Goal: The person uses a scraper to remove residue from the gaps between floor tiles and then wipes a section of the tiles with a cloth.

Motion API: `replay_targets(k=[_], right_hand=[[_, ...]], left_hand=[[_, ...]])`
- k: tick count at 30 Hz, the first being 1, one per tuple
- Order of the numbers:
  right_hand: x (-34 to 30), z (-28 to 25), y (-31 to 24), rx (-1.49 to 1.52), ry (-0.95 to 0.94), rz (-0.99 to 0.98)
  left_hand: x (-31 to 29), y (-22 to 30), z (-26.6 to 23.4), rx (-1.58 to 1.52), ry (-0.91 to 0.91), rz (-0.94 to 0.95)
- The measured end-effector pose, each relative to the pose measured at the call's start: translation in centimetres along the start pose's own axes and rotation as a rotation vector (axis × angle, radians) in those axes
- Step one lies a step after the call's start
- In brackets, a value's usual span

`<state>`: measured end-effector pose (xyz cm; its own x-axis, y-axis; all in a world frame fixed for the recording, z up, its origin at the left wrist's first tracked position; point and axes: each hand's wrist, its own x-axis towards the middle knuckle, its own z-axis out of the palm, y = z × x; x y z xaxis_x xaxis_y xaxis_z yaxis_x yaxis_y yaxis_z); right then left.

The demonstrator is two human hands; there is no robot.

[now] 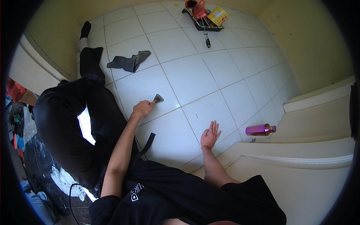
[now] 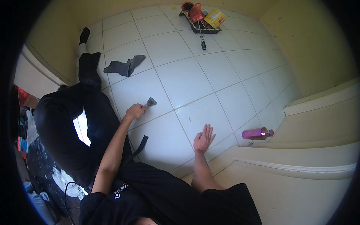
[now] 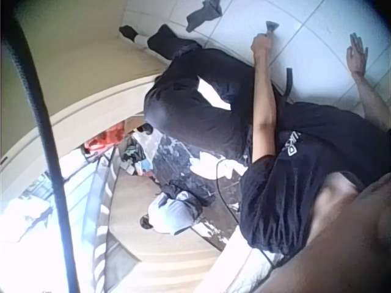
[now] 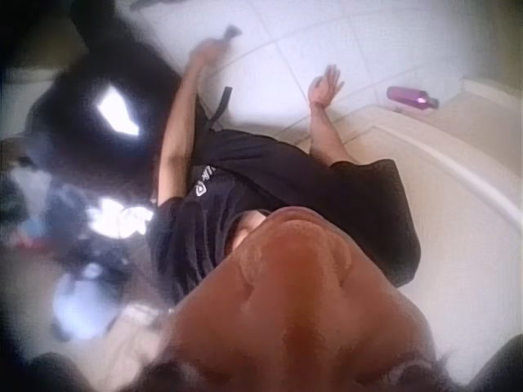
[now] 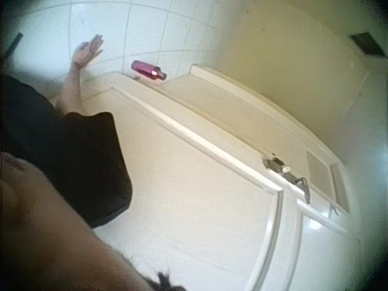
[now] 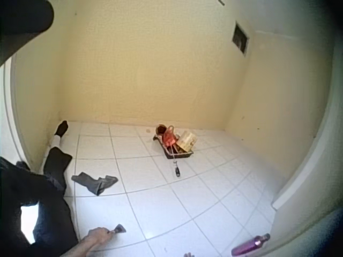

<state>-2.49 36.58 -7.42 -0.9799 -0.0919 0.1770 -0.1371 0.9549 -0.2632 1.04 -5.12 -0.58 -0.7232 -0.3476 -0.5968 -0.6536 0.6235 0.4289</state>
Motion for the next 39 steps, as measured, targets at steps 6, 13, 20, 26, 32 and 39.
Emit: replay_targets(k=[6,13,20,26,32,39], right_hand=[[0.0,0.0,0.0,-0.006,-0.001,0.001],[0.0,-0.1,-0.1,-0.004,0.005,-0.002],[-0.1,-0.1,-0.1,0.004,0.008,0.001],[-0.1,-0.1,-0.1,0.006,0.007,0.002],[-0.1,-0.1,-0.1,0.016,0.016,-0.006],[0.0,0.0,0.0,0.007,-0.003,0.002]], left_hand=[[0.2,-0.3,0.2,0.004,0.009,0.057],[-0.1,-0.2,0.4,-0.024,0.141,0.194],[-0.5,-0.2,0.5,-0.059,0.187,0.261],[-0.4,-0.3,0.4,-0.012,0.155,0.264],[-0.7,0.0,0.2,0.012,0.148,0.260],[-0.6,-0.2,0.5,0.035,0.172,0.282]])
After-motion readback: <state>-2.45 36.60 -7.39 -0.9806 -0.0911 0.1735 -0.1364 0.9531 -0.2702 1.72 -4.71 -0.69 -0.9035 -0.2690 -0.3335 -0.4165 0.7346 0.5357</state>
